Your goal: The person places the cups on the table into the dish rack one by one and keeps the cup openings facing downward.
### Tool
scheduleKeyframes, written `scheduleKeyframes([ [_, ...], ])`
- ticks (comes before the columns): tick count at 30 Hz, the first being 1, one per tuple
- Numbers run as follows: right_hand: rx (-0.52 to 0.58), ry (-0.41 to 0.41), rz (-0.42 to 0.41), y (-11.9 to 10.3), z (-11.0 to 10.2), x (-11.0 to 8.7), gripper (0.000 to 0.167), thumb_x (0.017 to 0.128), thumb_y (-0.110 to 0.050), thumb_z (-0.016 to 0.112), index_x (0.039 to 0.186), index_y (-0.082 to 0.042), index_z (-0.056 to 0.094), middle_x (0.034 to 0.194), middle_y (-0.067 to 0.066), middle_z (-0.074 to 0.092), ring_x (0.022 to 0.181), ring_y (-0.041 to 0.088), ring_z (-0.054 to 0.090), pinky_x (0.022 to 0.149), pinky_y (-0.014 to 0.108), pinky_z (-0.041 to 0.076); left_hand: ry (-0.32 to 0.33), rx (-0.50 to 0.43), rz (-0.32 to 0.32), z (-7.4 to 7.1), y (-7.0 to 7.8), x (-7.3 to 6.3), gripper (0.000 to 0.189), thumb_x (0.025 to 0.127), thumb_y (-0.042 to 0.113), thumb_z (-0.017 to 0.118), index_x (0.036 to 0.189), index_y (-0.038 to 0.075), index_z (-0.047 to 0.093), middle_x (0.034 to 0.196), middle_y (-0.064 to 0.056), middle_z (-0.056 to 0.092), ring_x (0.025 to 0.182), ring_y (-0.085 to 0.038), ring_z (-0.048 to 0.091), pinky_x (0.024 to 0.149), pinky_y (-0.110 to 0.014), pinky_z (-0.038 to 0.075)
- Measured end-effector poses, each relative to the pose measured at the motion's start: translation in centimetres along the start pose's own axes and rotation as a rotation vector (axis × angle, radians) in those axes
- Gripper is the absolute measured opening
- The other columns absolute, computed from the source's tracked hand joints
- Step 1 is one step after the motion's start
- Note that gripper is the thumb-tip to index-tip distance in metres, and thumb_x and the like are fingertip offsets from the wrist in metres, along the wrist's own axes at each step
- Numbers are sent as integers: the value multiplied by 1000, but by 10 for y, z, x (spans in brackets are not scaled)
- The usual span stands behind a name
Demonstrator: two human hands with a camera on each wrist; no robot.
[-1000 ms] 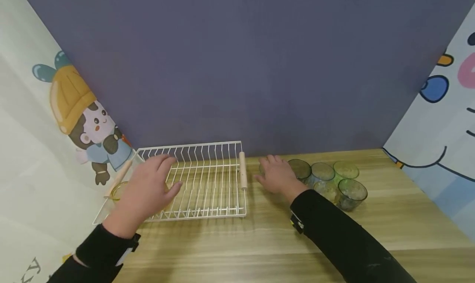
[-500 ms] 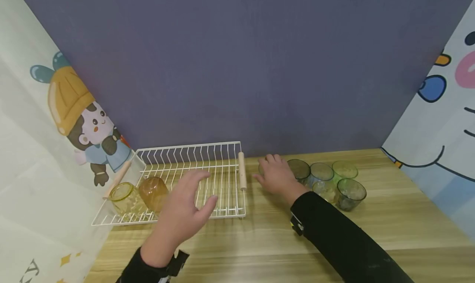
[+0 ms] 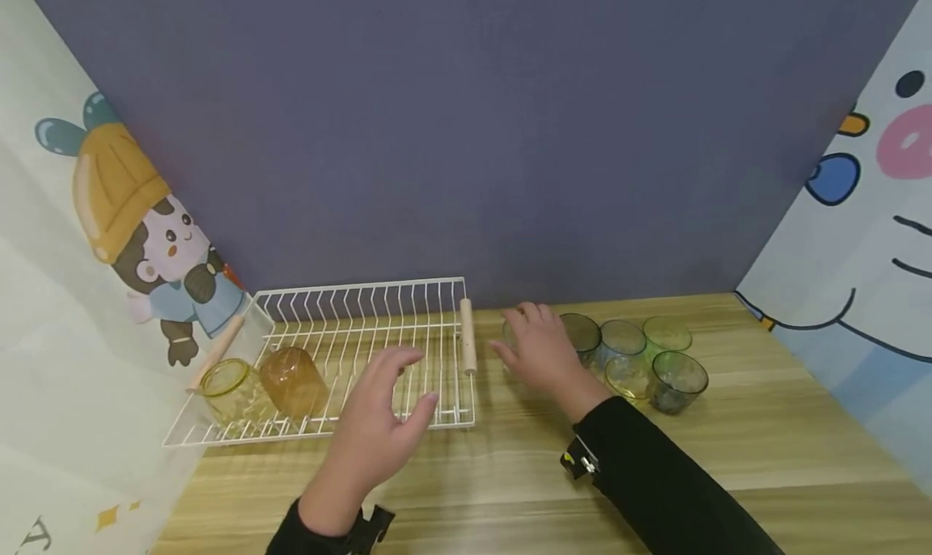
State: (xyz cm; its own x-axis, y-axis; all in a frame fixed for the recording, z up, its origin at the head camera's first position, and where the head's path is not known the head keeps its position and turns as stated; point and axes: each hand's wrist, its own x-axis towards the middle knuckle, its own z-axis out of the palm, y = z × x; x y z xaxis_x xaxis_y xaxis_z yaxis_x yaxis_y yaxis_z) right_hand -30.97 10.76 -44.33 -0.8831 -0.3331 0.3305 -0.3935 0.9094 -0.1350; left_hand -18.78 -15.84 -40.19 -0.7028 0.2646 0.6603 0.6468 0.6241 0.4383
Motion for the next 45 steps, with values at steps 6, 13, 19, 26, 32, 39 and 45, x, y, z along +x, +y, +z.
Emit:
scheduleKeyframes([
  [6,130,116,-10,-3,-10,-16,59,102,-48,60,146,-10,54,142,18,52,132,40,46,111,61,37,-4,-7,-15,-4,-3,-3,51,89,18,76,135,7,57,135,-5,60,120,-21,58,101,-46,51],
  [13,302,279,-48,0,-15,-41,50,100,-41,64,139,-9,60,135,15,57,126,37,49,104,60,41,-13,-38,-25,-6,-2,-6,49,89,17,76,134,7,57,133,-6,61,119,-18,57,100,-45,52],
  [19,455,341,-38,3,-22,-57,45,101,-33,67,140,-12,60,139,14,55,132,38,46,104,63,40,-5,-56,-16,-4,-3,-5,49,88,14,76,133,8,58,129,-2,61,115,-18,58,98,-45,52],
  [26,609,435,-79,-7,-33,-67,44,99,-17,66,141,-9,57,143,17,52,134,38,44,105,65,36,-44,-97,-41,1,1,-6,48,89,15,76,133,10,56,131,1,59,114,-18,57,98,-45,53],
  [32,734,500,-152,-25,-39,-70,46,97,-8,64,142,-9,56,143,11,53,131,30,46,102,53,39,-63,-138,-36,6,3,-9,47,91,15,75,134,10,55,131,3,59,115,-20,59,100,-41,52],
  [39,938,515,-259,-48,-43,-75,50,95,6,58,144,-7,53,137,9,54,121,28,49,95,31,42,-49,-187,-3,10,4,-10,50,91,14,74,136,10,53,131,3,58,116,-15,57,99,-38,52],
  [45,1047,513,-267,-64,-40,-81,50,95,11,54,143,-2,51,133,10,52,120,26,47,98,28,41,-43,-229,15,8,6,-11,51,93,15,72,140,9,51,134,-1,57,119,-20,57,101,-38,51],
])
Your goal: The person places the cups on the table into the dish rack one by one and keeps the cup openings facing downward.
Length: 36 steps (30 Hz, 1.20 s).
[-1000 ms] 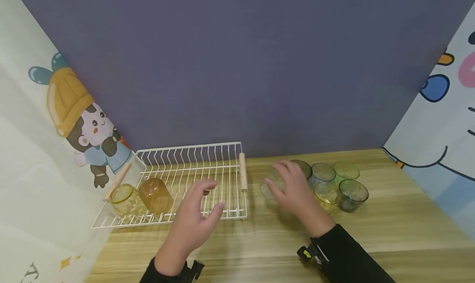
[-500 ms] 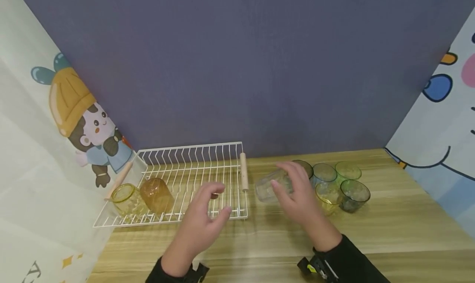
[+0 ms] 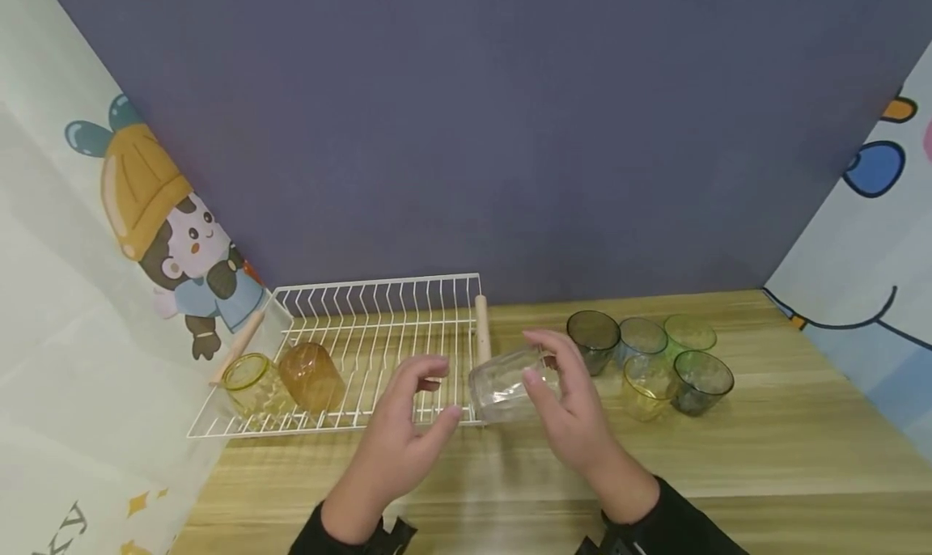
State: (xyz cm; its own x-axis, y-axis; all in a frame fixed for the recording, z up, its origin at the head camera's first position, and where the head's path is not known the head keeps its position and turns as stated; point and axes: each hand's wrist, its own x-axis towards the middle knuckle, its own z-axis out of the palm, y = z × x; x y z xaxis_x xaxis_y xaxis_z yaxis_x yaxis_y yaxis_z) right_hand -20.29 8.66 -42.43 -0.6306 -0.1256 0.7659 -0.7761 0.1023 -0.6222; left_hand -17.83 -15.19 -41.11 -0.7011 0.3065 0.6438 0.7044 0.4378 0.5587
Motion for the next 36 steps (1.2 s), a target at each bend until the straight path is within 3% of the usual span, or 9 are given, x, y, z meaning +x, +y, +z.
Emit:
scheduleKeyframes([
  [6,163,-29,83,-7,5,-2,42,101,13,43,142,7,45,137,14,50,126,23,47,107,26,41,-1,-125,25,7,3,1,54,95,9,69,144,11,48,140,-3,54,124,-29,56,102,-41,52],
  [12,245,-26,196,-12,11,-7,35,106,3,41,141,5,45,141,15,49,128,25,49,103,30,49,3,-190,49,16,4,0,59,96,15,69,149,11,43,145,-5,50,127,-34,53,105,-44,50],
  [18,266,-20,224,-15,15,-11,34,108,0,37,141,4,44,145,17,46,137,30,43,111,30,44,4,-161,48,22,7,-2,60,101,34,64,152,13,40,149,-5,46,132,-30,50,106,-45,49],
  [23,260,-22,232,-16,17,-13,34,109,-1,36,142,3,43,146,15,45,136,33,43,113,28,40,-22,-121,20,25,9,-3,63,100,38,64,153,15,38,152,-4,43,134,-26,48,107,-47,48],
  [29,267,-15,213,-18,18,-13,34,108,1,35,141,5,43,144,16,47,133,27,46,112,27,40,-1,-102,60,33,11,-4,67,103,52,55,153,11,36,155,-7,40,135,-29,48,105,-51,49],
  [36,270,-23,207,-22,24,-16,35,108,1,32,142,7,41,143,16,47,131,30,46,110,29,42,38,-116,137,41,13,-4,65,105,49,54,148,3,38,152,-10,42,133,-33,49,105,-49,50],
])
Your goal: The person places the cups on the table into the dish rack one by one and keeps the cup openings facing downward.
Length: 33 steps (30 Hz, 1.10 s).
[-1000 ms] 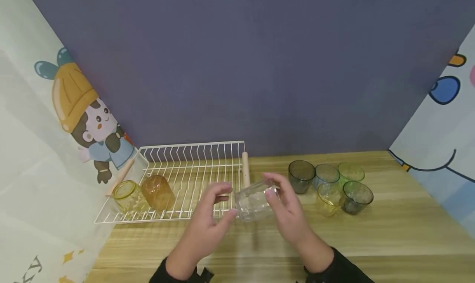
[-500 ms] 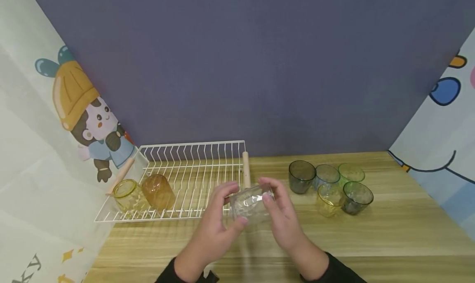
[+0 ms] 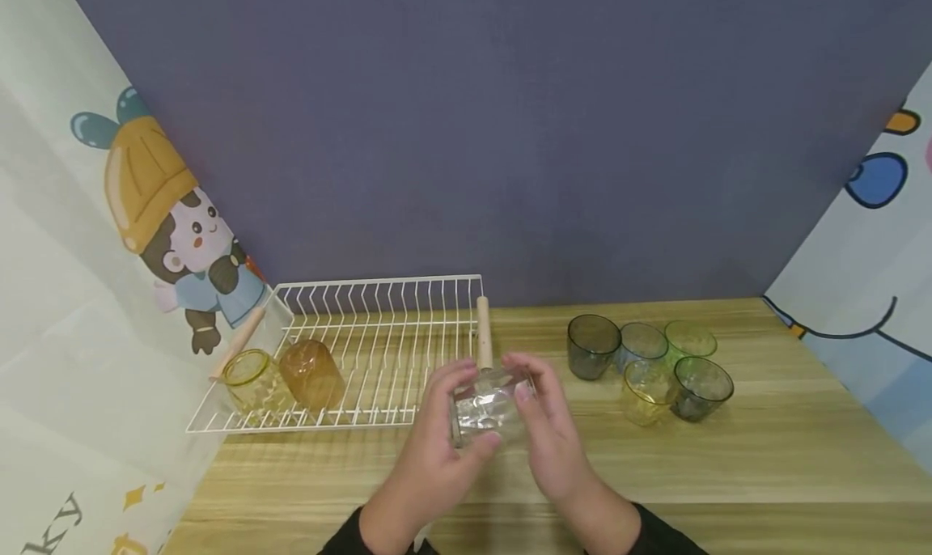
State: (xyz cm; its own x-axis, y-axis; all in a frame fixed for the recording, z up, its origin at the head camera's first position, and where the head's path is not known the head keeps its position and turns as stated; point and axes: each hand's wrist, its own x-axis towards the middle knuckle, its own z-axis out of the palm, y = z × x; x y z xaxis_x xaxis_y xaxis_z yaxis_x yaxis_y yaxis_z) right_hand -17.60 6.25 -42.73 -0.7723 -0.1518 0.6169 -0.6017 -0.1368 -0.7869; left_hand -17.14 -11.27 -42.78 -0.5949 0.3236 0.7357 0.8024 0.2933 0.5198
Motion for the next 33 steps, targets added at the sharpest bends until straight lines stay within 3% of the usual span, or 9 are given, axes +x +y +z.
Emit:
scheduleKeyframes([
  [7,9,-1,-18,-3,3,-1,35,108,2,28,141,8,40,137,16,48,119,25,49,103,30,46,44,-33,-33,3,1,-2,60,102,45,60,140,0,44,144,-11,48,127,-30,52,99,-52,53],
  [15,50,-11,11,-4,2,-1,36,109,0,28,142,5,40,138,16,46,121,25,49,106,31,45,82,-104,-16,7,-1,-2,61,99,41,66,139,1,44,133,-9,53,114,-28,56,88,-44,59],
  [29,37,-34,5,-3,2,-3,35,109,0,31,141,6,40,144,17,47,132,37,45,110,34,44,118,-96,38,7,-3,-5,63,98,39,68,139,-1,44,134,-14,53,119,-30,55,97,-45,54],
  [33,29,-62,-6,-3,-1,-2,36,108,2,31,143,9,37,146,19,44,134,32,45,111,35,45,122,-103,42,7,-4,-3,62,97,38,70,138,-1,45,134,-14,53,118,-30,56,94,-45,57],
])
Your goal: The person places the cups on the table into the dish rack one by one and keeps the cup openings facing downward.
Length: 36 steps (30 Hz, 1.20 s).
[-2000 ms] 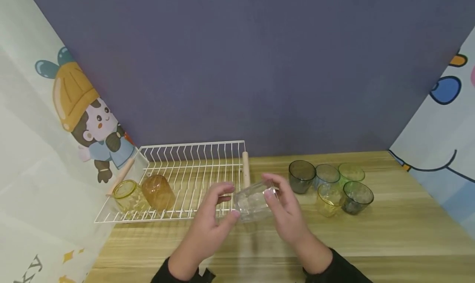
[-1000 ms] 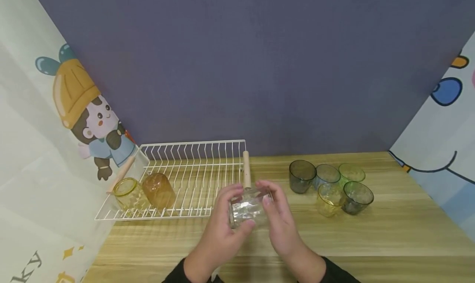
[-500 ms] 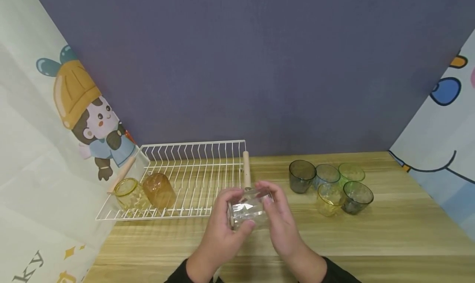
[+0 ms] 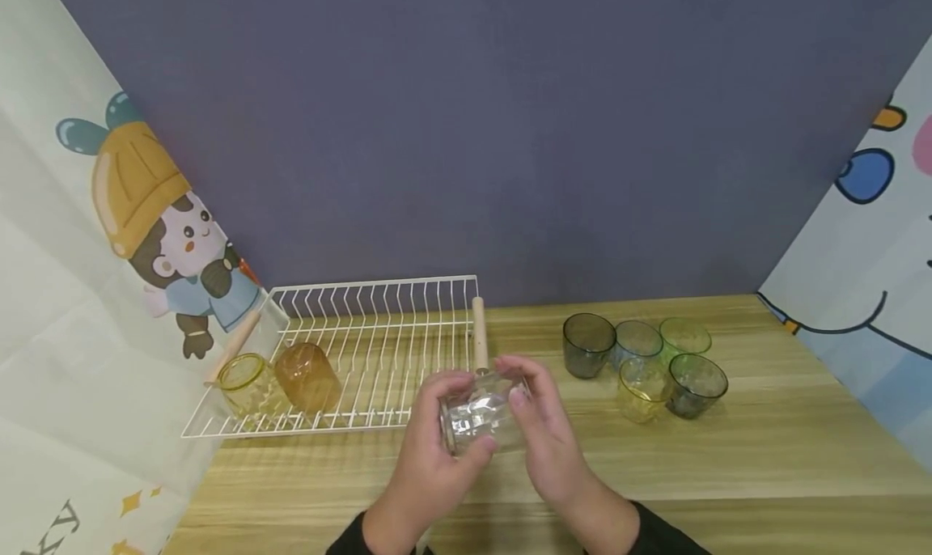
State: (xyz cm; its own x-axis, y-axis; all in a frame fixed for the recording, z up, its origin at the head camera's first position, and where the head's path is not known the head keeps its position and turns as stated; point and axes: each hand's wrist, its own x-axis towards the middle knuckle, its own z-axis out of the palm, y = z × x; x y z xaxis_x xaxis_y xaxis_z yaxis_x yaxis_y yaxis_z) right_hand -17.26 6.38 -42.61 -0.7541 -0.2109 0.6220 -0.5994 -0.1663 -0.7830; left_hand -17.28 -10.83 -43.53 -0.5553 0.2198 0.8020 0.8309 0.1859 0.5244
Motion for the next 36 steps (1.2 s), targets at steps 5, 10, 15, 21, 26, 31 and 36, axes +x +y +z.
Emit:
scheduleKeyframes([
  [5,5,-48,29,-1,-6,4,41,105,3,36,146,8,36,150,18,43,134,25,47,110,33,45,15,-12,-7,-5,0,1,60,96,34,71,136,-2,45,133,-14,53,116,-31,57,89,-45,59],
  [10,-39,-48,-22,-2,-11,7,44,102,7,41,146,6,40,146,17,47,131,28,49,108,32,46,37,-55,-87,-16,1,0,60,88,17,76,136,0,45,134,-13,53,113,-31,58,80,-42,62],
  [15,-111,-34,-78,1,-16,5,45,100,11,43,145,5,44,144,17,50,130,25,49,108,32,45,73,-132,-192,-29,2,2,58,85,-1,72,136,2,45,132,-15,52,109,-33,62,73,-42,64],
  [21,-167,-29,-26,5,-21,3,42,100,10,49,142,7,47,142,14,53,130,22,50,107,32,46,61,-144,-224,-38,1,4,56,87,-5,71,136,1,44,129,-18,53,101,-34,65,67,-41,64],
  [26,-298,-53,-12,9,-25,1,47,99,5,59,144,-1,49,142,6,54,129,24,51,105,37,47,59,7,-258,-55,-1,9,57,86,2,75,136,6,47,127,-13,54,96,-33,64,60,-36,63],
  [31,-449,-75,-29,14,-33,-5,51,98,-1,65,146,-13,50,140,-1,55,126,23,54,102,36,49,2,270,-351,-75,-5,23,55,88,17,78,133,4,50,122,-8,57,103,-24,58,77,-40,58],
  [36,-597,-128,40,19,-43,-7,51,98,-14,69,146,-11,50,142,2,55,126,23,54,101,46,51,-93,428,-463,-91,-14,35,59,92,29,78,136,2,50,117,-9,56,102,-24,55,84,-43,53],
])
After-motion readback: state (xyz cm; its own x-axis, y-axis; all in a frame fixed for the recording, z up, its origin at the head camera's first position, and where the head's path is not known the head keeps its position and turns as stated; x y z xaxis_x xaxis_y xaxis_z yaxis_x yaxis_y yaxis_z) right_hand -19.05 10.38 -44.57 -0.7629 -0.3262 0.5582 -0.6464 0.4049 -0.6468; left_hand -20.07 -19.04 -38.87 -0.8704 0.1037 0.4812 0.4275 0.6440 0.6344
